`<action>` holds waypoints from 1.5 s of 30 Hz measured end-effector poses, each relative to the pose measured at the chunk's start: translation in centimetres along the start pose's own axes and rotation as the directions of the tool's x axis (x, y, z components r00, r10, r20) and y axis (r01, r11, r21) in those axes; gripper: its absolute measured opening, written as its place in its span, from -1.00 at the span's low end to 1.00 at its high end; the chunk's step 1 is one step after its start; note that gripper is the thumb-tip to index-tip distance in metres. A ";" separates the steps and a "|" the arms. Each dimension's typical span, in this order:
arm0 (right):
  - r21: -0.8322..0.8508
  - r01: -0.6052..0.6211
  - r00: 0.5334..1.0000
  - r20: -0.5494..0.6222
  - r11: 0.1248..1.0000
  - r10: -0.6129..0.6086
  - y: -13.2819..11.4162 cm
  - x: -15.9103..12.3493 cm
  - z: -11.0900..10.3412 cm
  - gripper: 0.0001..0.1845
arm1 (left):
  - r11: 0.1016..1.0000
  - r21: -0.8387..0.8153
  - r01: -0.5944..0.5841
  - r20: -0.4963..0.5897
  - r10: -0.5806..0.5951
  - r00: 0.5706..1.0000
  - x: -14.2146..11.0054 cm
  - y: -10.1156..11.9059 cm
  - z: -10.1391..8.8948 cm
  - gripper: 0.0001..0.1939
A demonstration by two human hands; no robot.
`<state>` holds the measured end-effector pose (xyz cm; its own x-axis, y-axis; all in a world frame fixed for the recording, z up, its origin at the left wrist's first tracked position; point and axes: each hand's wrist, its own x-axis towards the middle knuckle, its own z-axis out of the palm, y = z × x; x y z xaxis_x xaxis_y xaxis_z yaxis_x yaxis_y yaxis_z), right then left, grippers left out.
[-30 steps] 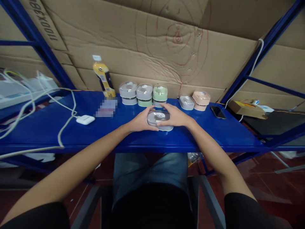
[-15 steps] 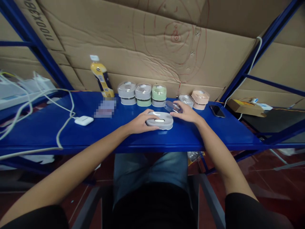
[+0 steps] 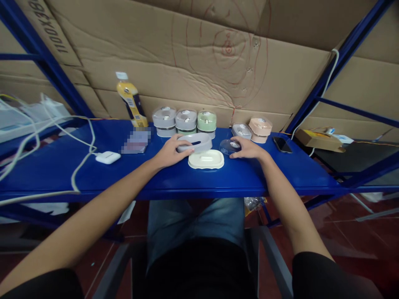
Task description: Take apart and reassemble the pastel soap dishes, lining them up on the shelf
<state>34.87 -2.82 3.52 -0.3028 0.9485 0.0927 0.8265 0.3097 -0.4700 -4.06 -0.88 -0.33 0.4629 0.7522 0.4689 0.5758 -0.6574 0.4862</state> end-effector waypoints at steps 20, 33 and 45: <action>0.134 0.154 0.945 -0.308 0.979 -0.107 -1.3 -0.2 0.3 0.04 | 0.986 -0.096 -0.133 0.078 0.140 0.987 -0.7 3.5 1.7 -0.33; 0.012 0.502 0.860 -0.110 0.865 -0.498 -7.5 1.1 3.9 -0.03 | 0.979 -0.197 -0.048 0.097 0.068 0.993 -0.3 3.4 3.5 0.36; -0.024 0.422 0.906 -0.002 0.906 -0.422 -8.0 -1.0 4.3 0.00 | 0.982 -0.181 -0.044 0.159 0.073 0.985 -0.3 3.5 3.4 0.34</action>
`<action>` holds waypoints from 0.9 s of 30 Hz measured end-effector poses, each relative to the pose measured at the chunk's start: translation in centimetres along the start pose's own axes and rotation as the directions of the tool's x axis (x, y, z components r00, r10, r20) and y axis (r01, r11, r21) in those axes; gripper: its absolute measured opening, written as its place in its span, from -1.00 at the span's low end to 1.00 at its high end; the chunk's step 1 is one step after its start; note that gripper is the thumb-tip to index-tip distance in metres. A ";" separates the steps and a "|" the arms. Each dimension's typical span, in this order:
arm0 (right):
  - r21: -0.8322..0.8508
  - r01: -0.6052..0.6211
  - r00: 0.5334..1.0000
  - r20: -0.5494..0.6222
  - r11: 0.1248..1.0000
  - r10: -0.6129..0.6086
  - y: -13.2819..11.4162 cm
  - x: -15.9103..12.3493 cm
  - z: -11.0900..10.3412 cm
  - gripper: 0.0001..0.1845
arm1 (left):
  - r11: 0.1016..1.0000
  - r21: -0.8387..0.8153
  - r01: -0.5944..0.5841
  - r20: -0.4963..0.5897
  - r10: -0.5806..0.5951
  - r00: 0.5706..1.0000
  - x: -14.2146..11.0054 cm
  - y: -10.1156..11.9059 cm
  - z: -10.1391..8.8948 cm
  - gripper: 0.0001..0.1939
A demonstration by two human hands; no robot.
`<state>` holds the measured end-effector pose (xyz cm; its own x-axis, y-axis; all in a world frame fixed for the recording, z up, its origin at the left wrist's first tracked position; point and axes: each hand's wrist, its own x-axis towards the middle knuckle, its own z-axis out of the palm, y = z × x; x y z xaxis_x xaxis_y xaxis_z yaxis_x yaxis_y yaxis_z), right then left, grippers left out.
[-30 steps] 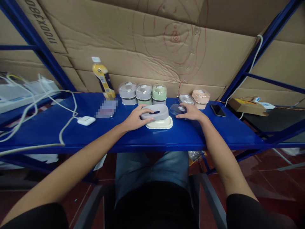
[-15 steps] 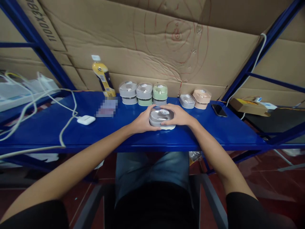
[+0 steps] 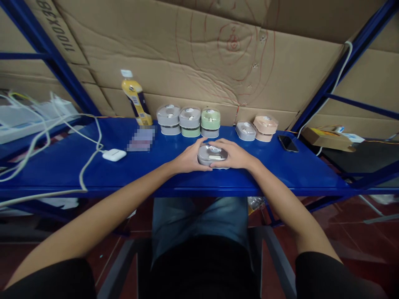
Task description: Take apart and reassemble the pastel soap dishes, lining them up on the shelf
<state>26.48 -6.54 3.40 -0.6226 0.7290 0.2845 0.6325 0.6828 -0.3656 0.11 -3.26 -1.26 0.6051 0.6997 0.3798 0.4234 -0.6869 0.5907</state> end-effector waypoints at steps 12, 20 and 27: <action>-0.404 -0.620 0.776 -0.186 0.673 0.603 -0.6 -5.4 -1.9 0.17 | 0.983 0.179 0.039 -0.004 -0.039 0.999 0.0 -0.3 0.2 -0.32; -0.464 -0.584 0.795 -0.161 0.666 0.585 4.2 0.3 -3.3 -0.37 | 0.978 0.205 0.037 0.028 -0.043 0.999 -0.1 -0.1 0.0 -0.34; -0.462 -0.646 0.762 -0.341 0.608 0.551 4.0 2.5 -3.2 -0.52 | 0.980 0.201 0.006 0.025 -0.012 1.000 0.0 -0.1 0.0 -0.40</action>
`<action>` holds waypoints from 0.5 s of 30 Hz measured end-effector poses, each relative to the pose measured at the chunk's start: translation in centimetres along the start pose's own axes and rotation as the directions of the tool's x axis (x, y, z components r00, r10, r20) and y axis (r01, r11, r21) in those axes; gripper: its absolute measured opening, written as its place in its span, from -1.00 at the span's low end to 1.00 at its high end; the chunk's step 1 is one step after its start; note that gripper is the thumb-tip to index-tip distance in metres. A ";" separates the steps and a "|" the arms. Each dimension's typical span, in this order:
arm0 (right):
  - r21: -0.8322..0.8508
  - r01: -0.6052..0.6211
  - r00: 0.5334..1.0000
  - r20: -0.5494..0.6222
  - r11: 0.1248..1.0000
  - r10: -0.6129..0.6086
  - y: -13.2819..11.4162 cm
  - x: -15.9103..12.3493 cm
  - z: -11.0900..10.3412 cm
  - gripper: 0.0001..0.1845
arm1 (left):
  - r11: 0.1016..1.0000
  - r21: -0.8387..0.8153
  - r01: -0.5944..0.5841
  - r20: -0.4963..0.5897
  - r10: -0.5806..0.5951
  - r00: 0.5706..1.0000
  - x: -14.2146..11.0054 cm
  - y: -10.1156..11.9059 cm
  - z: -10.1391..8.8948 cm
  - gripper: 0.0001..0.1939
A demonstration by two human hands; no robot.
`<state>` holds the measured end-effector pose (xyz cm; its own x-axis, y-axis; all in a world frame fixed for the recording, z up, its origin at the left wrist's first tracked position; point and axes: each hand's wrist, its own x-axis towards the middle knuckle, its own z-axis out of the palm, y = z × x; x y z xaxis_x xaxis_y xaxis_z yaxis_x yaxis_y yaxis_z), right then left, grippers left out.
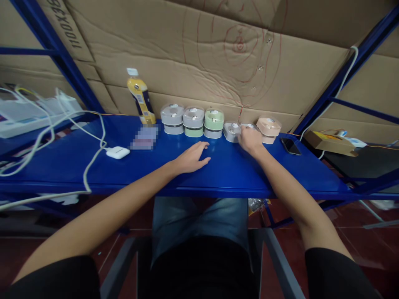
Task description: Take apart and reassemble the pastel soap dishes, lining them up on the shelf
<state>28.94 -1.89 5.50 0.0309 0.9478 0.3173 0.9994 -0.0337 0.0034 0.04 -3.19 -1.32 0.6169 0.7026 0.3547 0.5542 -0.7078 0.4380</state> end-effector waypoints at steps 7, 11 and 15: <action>0.252 -0.008 0.989 -0.143 0.968 0.045 -6.1 3.1 -1.0 -0.23 | 0.999 0.048 -0.009 0.012 0.008 1.000 0.1 0.0 0.1 -0.43; 0.297 -0.072 0.989 -0.102 0.952 0.106 -9.8 5.2 -1.1 -0.07 | 0.999 0.050 -0.009 0.006 0.009 1.000 0.1 -0.1 0.2 -0.47; 0.275 -0.165 0.981 -0.050 0.947 0.185 -11.6 6.7 -0.2 -0.09 | 0.999 0.050 -0.015 -0.010 0.016 1.000 0.1 0.0 0.2 -0.50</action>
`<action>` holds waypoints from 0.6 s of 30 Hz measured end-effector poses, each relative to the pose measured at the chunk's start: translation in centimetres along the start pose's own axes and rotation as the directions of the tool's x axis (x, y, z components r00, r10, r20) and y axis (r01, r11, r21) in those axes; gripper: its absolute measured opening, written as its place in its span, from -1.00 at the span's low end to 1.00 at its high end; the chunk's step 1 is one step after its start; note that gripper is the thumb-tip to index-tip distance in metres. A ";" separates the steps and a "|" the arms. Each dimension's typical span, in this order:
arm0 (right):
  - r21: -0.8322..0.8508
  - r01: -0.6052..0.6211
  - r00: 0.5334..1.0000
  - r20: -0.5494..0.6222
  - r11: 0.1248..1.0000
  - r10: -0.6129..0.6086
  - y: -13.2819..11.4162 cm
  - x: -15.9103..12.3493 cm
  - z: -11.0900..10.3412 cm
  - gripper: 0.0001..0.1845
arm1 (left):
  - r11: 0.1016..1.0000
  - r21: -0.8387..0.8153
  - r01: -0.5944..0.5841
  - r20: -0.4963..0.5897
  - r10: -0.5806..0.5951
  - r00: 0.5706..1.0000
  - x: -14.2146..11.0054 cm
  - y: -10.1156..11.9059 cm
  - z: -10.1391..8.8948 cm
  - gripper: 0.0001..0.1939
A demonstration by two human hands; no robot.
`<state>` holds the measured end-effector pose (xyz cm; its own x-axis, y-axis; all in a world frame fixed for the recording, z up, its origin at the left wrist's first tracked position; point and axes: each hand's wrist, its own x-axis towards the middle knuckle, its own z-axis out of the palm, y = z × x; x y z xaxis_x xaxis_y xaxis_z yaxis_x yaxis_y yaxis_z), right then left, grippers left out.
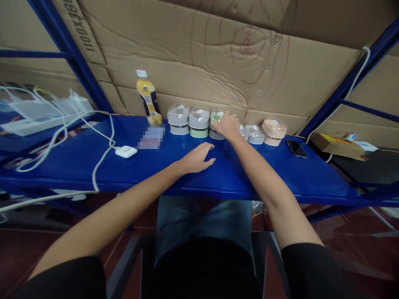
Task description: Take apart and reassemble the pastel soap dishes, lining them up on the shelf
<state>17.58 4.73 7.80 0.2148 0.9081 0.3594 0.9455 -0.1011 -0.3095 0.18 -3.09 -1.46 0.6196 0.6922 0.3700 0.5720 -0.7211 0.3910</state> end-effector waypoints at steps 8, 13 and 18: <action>-0.032 -0.019 0.999 -0.029 0.999 0.018 -0.6 0.6 1.7 -0.03 | 1.000 0.026 -0.013 -0.005 0.013 1.000 0.0 -0.1 0.2 -0.52; 0.024 -0.036 0.998 -0.048 0.999 0.037 0.0 0.7 1.1 -0.09 | 1.000 -0.004 -0.013 0.003 0.013 1.000 -0.1 -0.1 0.1 -0.51; 0.179 0.098 0.993 -0.080 0.979 -0.085 4.1 0.1 -1.8 -0.14 | 0.973 -0.223 0.055 -0.105 -0.080 0.991 0.1 -0.7 0.1 -0.31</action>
<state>21.96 3.68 8.17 0.1524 0.8780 0.4538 0.9029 0.0630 -0.4251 -0.07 -2.53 -1.75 0.5123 0.7469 0.4239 0.4711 -0.6571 0.5884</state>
